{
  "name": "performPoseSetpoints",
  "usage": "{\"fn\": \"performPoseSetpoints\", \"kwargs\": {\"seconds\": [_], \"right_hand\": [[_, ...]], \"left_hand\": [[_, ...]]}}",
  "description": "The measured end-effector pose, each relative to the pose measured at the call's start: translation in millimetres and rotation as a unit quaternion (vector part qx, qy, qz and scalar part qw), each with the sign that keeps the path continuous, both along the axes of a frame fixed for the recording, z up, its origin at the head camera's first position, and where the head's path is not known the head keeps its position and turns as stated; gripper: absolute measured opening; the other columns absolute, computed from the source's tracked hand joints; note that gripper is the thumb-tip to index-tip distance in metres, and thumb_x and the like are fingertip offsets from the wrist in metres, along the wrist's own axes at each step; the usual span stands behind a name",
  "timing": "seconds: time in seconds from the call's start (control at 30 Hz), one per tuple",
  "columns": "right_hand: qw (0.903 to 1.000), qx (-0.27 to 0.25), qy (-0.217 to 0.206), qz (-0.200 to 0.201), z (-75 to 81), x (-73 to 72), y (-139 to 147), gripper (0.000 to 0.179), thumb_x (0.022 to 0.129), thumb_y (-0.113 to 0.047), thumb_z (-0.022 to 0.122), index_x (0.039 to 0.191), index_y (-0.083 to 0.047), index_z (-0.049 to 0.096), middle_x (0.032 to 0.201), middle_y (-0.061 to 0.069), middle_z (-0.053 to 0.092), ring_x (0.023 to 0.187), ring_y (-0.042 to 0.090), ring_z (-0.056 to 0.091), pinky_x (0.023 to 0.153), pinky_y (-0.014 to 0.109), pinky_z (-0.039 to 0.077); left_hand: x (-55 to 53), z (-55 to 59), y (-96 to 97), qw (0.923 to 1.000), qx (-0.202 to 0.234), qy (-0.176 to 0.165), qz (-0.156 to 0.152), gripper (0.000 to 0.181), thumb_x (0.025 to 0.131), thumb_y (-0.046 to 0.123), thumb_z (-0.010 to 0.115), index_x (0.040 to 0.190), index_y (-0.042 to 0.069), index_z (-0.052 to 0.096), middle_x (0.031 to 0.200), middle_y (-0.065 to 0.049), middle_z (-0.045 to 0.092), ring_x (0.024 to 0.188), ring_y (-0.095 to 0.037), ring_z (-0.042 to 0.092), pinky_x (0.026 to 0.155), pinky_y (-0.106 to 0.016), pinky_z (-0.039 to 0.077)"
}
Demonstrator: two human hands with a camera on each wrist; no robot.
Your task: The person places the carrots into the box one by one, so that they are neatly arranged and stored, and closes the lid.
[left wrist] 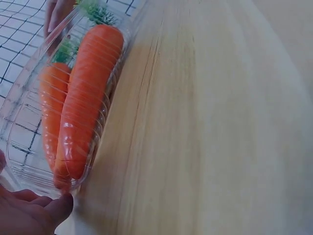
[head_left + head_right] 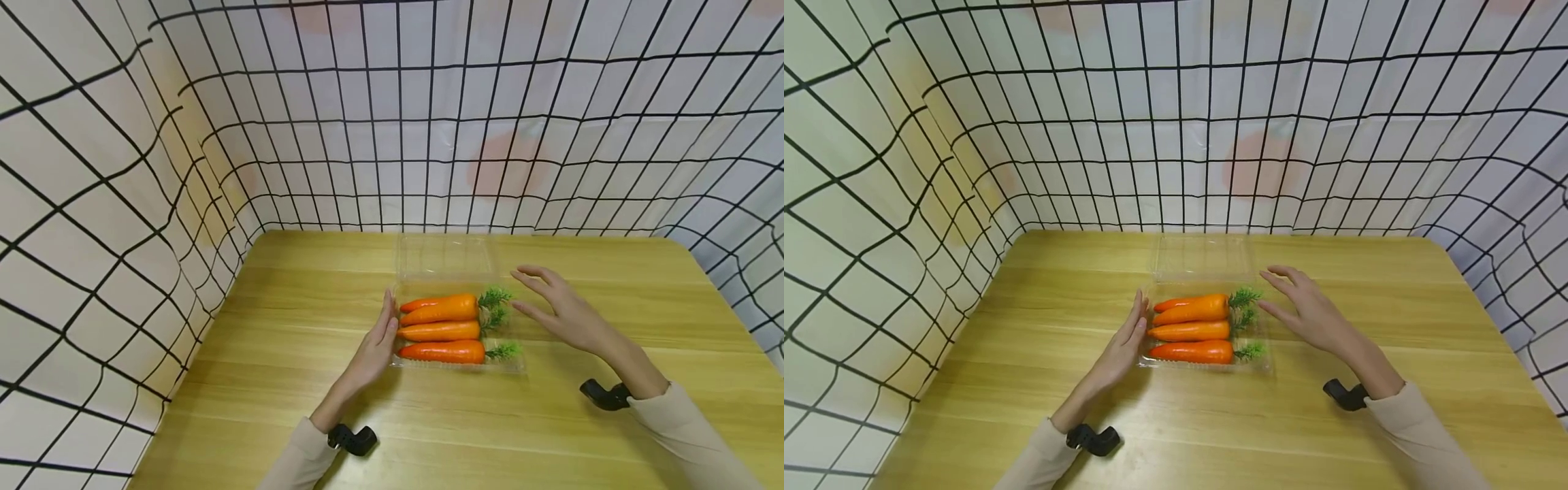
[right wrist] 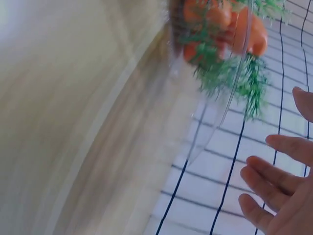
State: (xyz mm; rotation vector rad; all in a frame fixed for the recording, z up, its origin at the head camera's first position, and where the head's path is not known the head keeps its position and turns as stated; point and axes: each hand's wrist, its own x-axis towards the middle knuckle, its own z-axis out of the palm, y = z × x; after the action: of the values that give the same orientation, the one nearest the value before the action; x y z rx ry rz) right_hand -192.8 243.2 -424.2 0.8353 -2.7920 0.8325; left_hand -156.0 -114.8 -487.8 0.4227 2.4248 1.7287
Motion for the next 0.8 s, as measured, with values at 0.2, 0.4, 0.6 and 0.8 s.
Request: {"fn": "performPoseSetpoints", "kwargs": {"seconds": [0.2, 0.4, 0.6, 0.8], "right_hand": [[0.9981, 0.030, 0.009, -0.053, -3.4, 9.3, 22.7, 0.065, 0.104, -0.031, 0.063, 0.159, -0.005, 0.039, 0.160, 0.027, 0.037, 0.142, 0.055, 0.036, 0.106, 0.077, 0.034], [0.9952, 0.052, 0.032, -0.076, -11.9, 13.0, 40.1, 0.071, 0.104, -0.035, 0.062, 0.161, -0.004, 0.033, 0.161, 0.034, 0.031, 0.142, 0.060, 0.031, 0.115, 0.079, 0.021], [0.9912, 0.082, 0.060, -0.085, -19.4, 14.2, 44.8, 0.076, 0.104, -0.040, 0.060, 0.163, -0.003, 0.028, 0.165, 0.034, 0.023, 0.152, 0.055, 0.022, 0.126, 0.071, 0.006], [0.9875, 0.115, 0.059, -0.090, -28.4, 18.7, 49.5, 0.082, 0.105, -0.045, 0.056, 0.167, -0.011, 0.015, 0.172, 0.027, 0.005, 0.160, 0.046, 0.001, 0.128, 0.065, -0.010]], "left_hand": [[-1.1, 7.4, -14.0, 0.9990, -0.025, 0.008, 0.035, 0.060, 0.116, 0.026, 0.029, 0.167, 0.010, 0.003, 0.173, -0.016, 0.012, 0.160, -0.035, 0.018, 0.130, -0.054, 0.016], [-6.6, 15.8, -40.1, 0.9913, -0.104, 0.044, 0.068, 0.063, 0.114, 0.041, 0.028, 0.167, 0.011, 0.011, 0.175, -0.011, 0.002, 0.162, -0.034, 0.007, 0.130, -0.060, 0.010], [-12.1, 22.4, -59.2, 0.9462, -0.276, 0.122, 0.117, 0.061, 0.114, 0.040, 0.031, 0.167, 0.015, 0.015, 0.174, -0.018, -0.001, 0.160, -0.046, 0.004, 0.125, -0.072, 0.011], [-17.7, 29.1, -63.1, 0.9100, -0.364, 0.158, 0.122, 0.063, 0.111, 0.037, 0.040, 0.167, 0.018, 0.017, 0.174, -0.019, 0.000, 0.160, -0.046, -0.003, 0.126, -0.073, 0.003]]}}
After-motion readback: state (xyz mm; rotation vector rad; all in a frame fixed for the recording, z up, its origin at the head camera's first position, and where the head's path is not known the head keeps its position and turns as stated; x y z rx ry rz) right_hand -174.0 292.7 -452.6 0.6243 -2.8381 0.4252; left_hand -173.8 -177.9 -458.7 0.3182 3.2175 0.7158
